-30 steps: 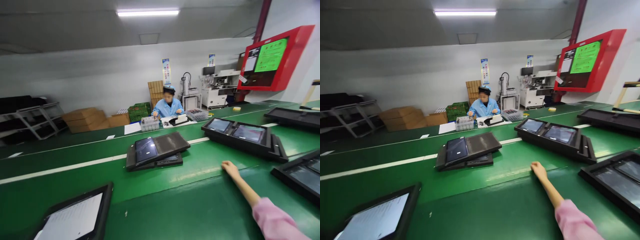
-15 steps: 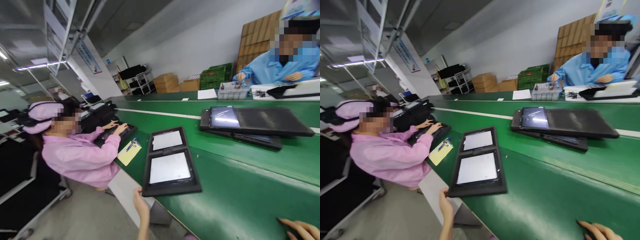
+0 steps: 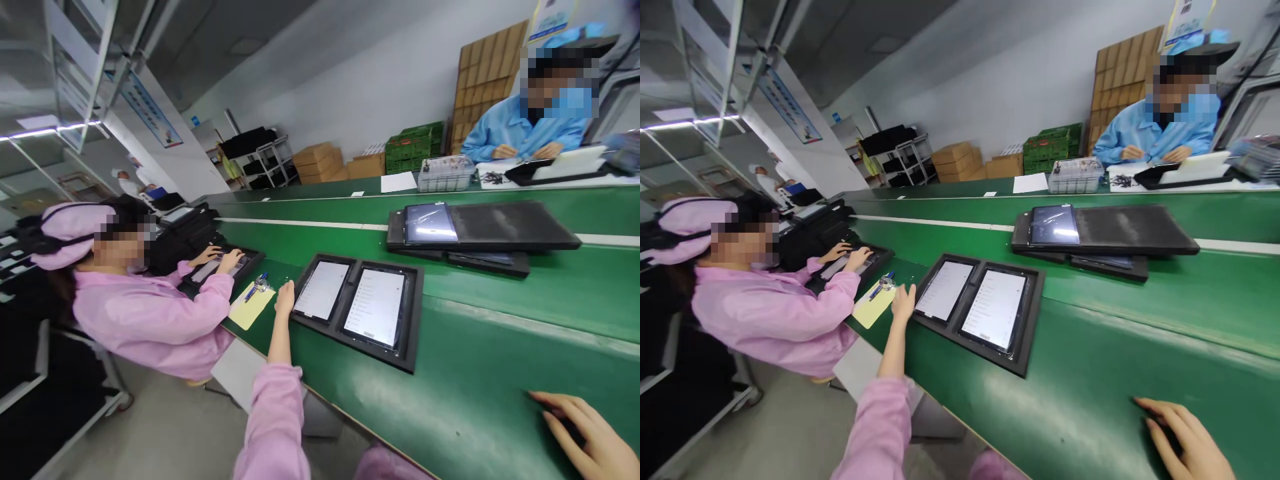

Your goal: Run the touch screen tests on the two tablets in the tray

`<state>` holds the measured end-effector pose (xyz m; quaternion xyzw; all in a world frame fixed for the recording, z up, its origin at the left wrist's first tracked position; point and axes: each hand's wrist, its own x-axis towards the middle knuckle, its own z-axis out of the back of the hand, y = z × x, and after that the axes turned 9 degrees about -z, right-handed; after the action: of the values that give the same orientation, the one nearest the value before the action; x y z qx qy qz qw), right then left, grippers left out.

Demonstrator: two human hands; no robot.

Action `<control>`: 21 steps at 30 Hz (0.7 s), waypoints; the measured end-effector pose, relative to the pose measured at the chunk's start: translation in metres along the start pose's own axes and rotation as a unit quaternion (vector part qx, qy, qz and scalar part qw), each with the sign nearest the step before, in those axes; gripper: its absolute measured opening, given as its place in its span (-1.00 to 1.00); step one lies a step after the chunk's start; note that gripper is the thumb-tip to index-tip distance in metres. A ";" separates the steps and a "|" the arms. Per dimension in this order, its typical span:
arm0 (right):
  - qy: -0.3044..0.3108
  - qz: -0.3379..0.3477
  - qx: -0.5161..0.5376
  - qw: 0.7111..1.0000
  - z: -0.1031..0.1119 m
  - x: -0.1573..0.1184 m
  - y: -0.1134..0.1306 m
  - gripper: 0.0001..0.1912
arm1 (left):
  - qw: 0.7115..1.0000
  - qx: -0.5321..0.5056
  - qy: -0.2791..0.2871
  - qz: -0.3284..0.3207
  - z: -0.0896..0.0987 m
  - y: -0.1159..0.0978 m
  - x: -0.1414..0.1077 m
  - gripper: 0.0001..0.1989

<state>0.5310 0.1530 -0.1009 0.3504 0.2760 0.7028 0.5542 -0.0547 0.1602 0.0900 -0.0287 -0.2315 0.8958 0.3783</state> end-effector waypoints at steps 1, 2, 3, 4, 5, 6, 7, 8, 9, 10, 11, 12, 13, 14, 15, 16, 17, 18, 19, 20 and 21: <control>-0.003 -0.002 0.000 1.000 0.001 -0.001 -0.002 -0.57 | 1.000 0.000 0.019 -0.001 -0.001 -0.003 0.019 -0.52; -0.006 -0.005 0.001 1.000 0.002 -0.002 -0.001 -0.56 | 0.999 0.001 0.037 -0.005 -0.004 -0.005 0.032 -0.54; -0.007 -0.010 0.002 1.000 0.003 -0.004 0.001 -0.56 | 0.999 0.003 0.052 -0.013 -0.008 -0.008 0.039 -0.55; -0.010 -0.017 0.003 1.000 0.003 -0.007 0.005 -0.56 | 0.998 0.006 0.062 -0.024 -0.014 -0.010 0.041 -0.56; -0.011 -0.027 0.006 1.000 0.001 -0.009 0.011 -0.56 | 0.997 0.008 0.069 -0.039 -0.020 -0.012 0.039 -0.58; -0.012 -0.041 0.011 0.999 -0.002 -0.012 0.018 -0.56 | 0.995 0.010 0.076 -0.057 -0.026 -0.015 0.033 -0.60; -0.013 -0.058 0.021 0.998 -0.006 -0.015 0.027 -0.55 | 0.993 0.012 0.084 -0.077 -0.032 -0.019 0.024 -0.64; -0.011 -0.077 0.032 0.996 -0.011 -0.017 0.035 -0.53 | 0.991 0.015 0.091 -0.096 -0.038 -0.022 0.011 -0.67; -0.009 -0.095 0.046 0.994 -0.017 -0.019 0.042 -0.50 | 0.989 0.020 0.098 -0.113 -0.044 -0.027 -0.004 -0.69; -0.014 -0.114 0.058 0.992 -0.022 -0.020 0.046 -0.46 | 0.986 0.026 0.102 -0.129 -0.050 -0.031 -0.023 -0.70; -0.032 -0.137 0.065 0.988 -0.024 -0.021 0.048 -0.41 | 0.984 0.033 0.104 -0.142 -0.056 -0.035 -0.044 -0.70; -0.061 -0.163 0.071 0.982 -0.024 -0.022 0.046 -0.38 | 0.982 0.040 0.104 -0.153 -0.062 -0.037 -0.066 -0.69; -0.092 -0.191 0.076 0.974 -0.021 -0.023 0.041 -0.36 | 0.980 0.049 0.102 -0.164 -0.068 -0.038 -0.090 -0.68; -0.115 -0.217 0.082 0.966 -0.014 -0.024 0.034 -0.37 | 0.978 0.058 0.099 -0.175 -0.073 -0.037 -0.112 -0.68; -0.124 -0.237 0.087 0.960 -0.005 -0.026 0.027 -0.39 | 0.976 0.070 0.091 -0.185 -0.077 -0.034 -0.132 -0.68; -0.121 -0.248 0.090 0.957 0.005 -0.028 0.022 -0.41 | 0.974 0.084 0.076 -0.197 -0.080 -0.030 -0.149 -0.68; -0.115 -0.248 0.085 0.958 0.015 -0.029 0.021 -0.43 | 0.973 0.091 0.062 -0.205 -0.084 -0.025 -0.162 -0.69; -0.119 -0.237 0.065 0.962 0.022 -0.030 0.024 -0.43 | 0.971 0.096 0.051 -0.212 -0.086 -0.021 -0.171 -0.69; -0.135 -0.214 0.027 0.967 0.027 -0.030 0.033 -0.41 | 0.970 0.100 0.044 -0.215 -0.088 -0.018 -0.176 -0.70; -0.158 -0.181 -0.024 0.970 0.028 -0.027 0.046 -0.38 | 0.970 0.102 0.044 -0.216 -0.089 -0.017 -0.178 -0.70; -0.181 -0.132 -0.083 0.971 0.026 -0.024 0.063 -0.35 | 0.970 0.105 0.048 -0.216 -0.090 -0.018 -0.177 -0.71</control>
<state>0.5177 0.1150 -0.0408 0.3849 0.1551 0.5688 0.7101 0.1036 0.0841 -0.0048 0.0194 -0.1183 0.8099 0.5743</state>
